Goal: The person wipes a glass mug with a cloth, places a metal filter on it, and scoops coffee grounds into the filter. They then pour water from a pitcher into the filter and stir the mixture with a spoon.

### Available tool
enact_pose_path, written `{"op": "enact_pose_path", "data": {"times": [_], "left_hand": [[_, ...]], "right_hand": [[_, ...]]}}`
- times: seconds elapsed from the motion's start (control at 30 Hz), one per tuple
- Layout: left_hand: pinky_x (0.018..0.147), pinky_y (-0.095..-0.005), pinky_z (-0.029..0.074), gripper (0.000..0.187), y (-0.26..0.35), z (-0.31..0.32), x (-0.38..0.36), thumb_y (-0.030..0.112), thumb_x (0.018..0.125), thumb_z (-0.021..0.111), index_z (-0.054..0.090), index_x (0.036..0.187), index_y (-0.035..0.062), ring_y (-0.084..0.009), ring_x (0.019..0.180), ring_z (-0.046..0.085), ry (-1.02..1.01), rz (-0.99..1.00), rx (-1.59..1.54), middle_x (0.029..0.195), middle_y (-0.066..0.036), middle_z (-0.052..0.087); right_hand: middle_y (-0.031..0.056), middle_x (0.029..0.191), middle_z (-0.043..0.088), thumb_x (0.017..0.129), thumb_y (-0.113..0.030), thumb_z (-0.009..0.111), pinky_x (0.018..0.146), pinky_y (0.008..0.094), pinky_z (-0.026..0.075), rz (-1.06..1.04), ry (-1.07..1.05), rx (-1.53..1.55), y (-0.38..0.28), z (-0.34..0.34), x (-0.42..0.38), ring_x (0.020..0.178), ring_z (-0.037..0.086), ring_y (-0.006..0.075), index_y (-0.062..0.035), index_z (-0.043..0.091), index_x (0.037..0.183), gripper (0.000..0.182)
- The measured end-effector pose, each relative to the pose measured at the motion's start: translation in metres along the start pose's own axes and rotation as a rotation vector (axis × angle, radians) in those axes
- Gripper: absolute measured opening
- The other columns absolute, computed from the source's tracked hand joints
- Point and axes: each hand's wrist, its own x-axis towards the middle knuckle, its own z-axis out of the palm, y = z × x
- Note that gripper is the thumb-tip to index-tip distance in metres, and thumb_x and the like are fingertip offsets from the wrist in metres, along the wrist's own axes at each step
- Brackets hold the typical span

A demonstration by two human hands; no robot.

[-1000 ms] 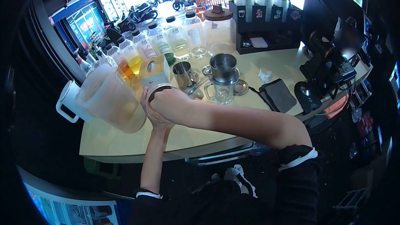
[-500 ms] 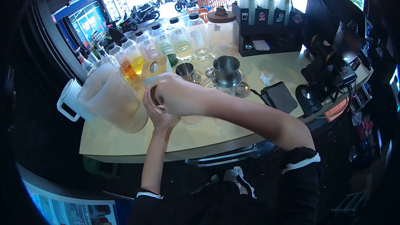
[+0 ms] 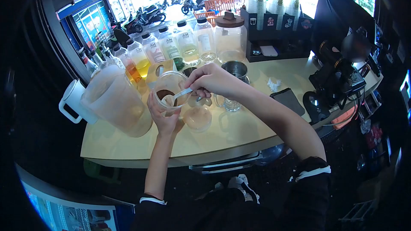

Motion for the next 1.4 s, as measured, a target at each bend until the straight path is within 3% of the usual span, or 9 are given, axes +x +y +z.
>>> {"op": "enact_pose_path", "data": {"times": [0.23, 0.3, 0.5, 0.83, 1.13, 1.27, 1.4], "left_hand": [[0.105, -0.042, 0.037, 0.107, 0.004, -0.001, 0.003, 0.01, 0.054, 0.086, 0.025, 0.142, 0.0049, -0.0318, 0.127, 0.04, 0.01, 0.038, 0.076, 0.138, -0.016, 0.036], [0.11, -0.0459, 0.028, 0.108, 0.004, 0.0, 0.002, 0.009, 0.051, 0.087, 0.026, 0.141, 0.0059, -0.0332, 0.129, 0.035, 0.03, 0.009, 0.006, 0.138, -0.013, 0.039], [0.109, -0.0454, 0.031, 0.109, 0.004, 0.0, 0.001, 0.011, 0.051, 0.088, 0.026, 0.141, 0.0059, -0.0329, 0.129, 0.036, 0.039, -0.028, 0.01, 0.139, -0.013, 0.038], [0.108, -0.0443, 0.032, 0.108, 0.003, 0.0, 0.0, 0.012, 0.051, 0.088, 0.027, 0.14, 0.0063, -0.0328, 0.129, 0.037, 0.048, -0.015, 0.038, 0.138, -0.012, 0.038], [0.104, -0.0402, 0.039, 0.102, 0.004, 0.002, -0.001, 0.006, 0.053, 0.086, 0.028, 0.137, 0.0028, -0.0279, 0.124, 0.042, 0.032, -0.176, -0.114, 0.134, -0.015, 0.037], [0.106, -0.0392, 0.037, 0.102, 0.001, 0.008, -0.002, 0.003, 0.054, 0.085, 0.026, 0.136, 0.0028, -0.0254, 0.126, 0.04, 0.024, -0.35, -0.261, 0.135, -0.014, 0.035], [0.11, -0.0383, 0.032, 0.104, -0.007, 0.012, -0.003, 0.0, 0.054, 0.084, 0.024, 0.138, 0.0028, -0.024, 0.13, 0.036, 0.08, -0.461, -0.276, 0.138, -0.013, 0.033]], "right_hand": [[0.0051, 0.064, 0.058, 0.084, 0.004, 0.054, 0.045, 0.0179, 0.038, 0.03, 0.066, 0.15, 0.007, -0.006, -0.006, 0.048, 0.049, 0.0059, 0.0064, 0.065, 0.093, 0.015], [0.0057, 0.066, 0.058, 0.085, 0.005, 0.054, 0.044, 0.0175, 0.038, 0.034, 0.058, 0.152, 0.005, -0.007, -0.009, 0.049, 0.05, 0.0059, 0.0067, 0.065, 0.094, 0.015], [0.0077, 0.071, 0.061, 0.086, 0.005, 0.053, 0.046, 0.0164, 0.043, 0.046, -0.01, 0.307, 0.012, -0.012, -0.013, 0.053, 0.056, 0.0074, 0.0084, 0.063, 0.095, 0.014], [0.0117, 0.08, 0.064, 0.086, 0.005, 0.053, 0.044, 0.0174, 0.044, 0.053, 0.047, 0.438, 0.007, -0.038, -0.024, 0.052, 0.056, 0.0088, 0.0101, 0.062, 0.096, 0.014], [0.0097, 0.081, 0.064, 0.086, 0.003, 0.053, 0.047, 0.0186, 0.042, -0.043, 0.121, 0.378, 0.005, -0.094, -0.056, 0.055, 0.053, 0.0073, 0.008, 0.063, 0.097, 0.016], [0.0035, 0.067, 0.056, 0.087, 0.002, 0.052, 0.046, 0.0186, 0.037, -0.066, 0.284, 0.296, 0.001, -0.121, -0.078, 0.053, 0.05, 0.0058, 0.0076, 0.062, 0.098, 0.016], [0.0034, 0.07, 0.057, 0.086, 0.001, 0.053, 0.048, 0.0187, 0.037, -0.079, 0.362, 0.218, 0.014, -0.147, -0.088, 0.054, 0.049, 0.0059, 0.0052, 0.063, 0.097, 0.015]]}}
